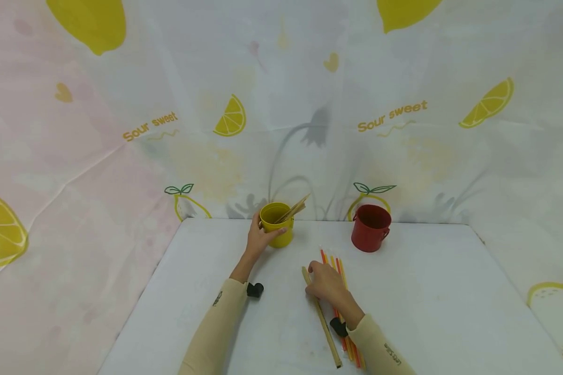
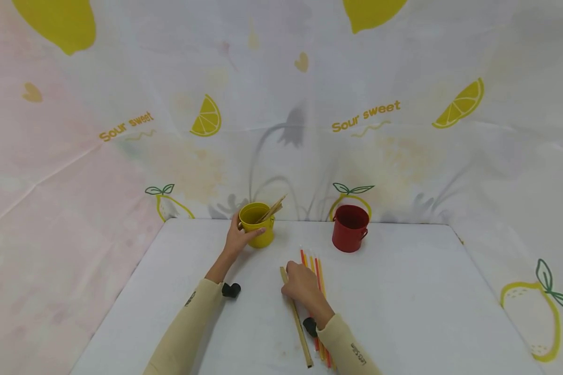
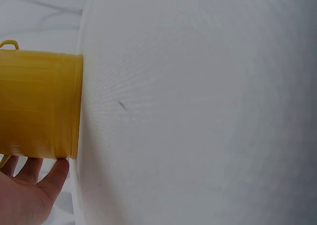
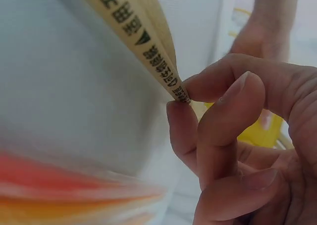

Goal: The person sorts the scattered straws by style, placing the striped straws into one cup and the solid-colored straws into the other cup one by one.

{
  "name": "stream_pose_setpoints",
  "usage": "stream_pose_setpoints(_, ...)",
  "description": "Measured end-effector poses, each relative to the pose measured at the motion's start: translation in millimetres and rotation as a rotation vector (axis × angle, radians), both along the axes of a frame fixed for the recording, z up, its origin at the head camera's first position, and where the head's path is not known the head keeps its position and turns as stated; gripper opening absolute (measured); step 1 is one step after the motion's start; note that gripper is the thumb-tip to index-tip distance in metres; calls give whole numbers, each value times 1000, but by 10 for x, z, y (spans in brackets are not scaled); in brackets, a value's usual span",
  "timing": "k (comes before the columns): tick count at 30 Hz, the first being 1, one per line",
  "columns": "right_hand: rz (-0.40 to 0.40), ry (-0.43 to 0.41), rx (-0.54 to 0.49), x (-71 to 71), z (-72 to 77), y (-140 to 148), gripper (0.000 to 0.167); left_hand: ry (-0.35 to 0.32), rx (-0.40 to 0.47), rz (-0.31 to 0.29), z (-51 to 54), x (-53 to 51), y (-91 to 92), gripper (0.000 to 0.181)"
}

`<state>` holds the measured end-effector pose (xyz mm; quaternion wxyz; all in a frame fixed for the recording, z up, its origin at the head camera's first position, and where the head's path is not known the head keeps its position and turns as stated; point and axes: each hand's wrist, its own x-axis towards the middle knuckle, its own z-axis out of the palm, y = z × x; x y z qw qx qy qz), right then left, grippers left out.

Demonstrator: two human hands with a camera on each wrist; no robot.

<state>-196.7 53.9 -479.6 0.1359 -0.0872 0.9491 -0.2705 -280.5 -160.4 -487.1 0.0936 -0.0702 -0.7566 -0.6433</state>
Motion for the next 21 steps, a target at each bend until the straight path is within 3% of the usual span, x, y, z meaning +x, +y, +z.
stream_pose_setpoints(5,-14,24,-53,18,130,27,40,4,-2,-6,4,6,-5,87)
stream_pose_setpoints(12,24,111,-141,20,329,104,29,0,-4,-4,-2,7,-4,88)
stream_pose_setpoints(21,2,143,-221,-21,643,138,21,-13,-7,3,13,9,2,88)
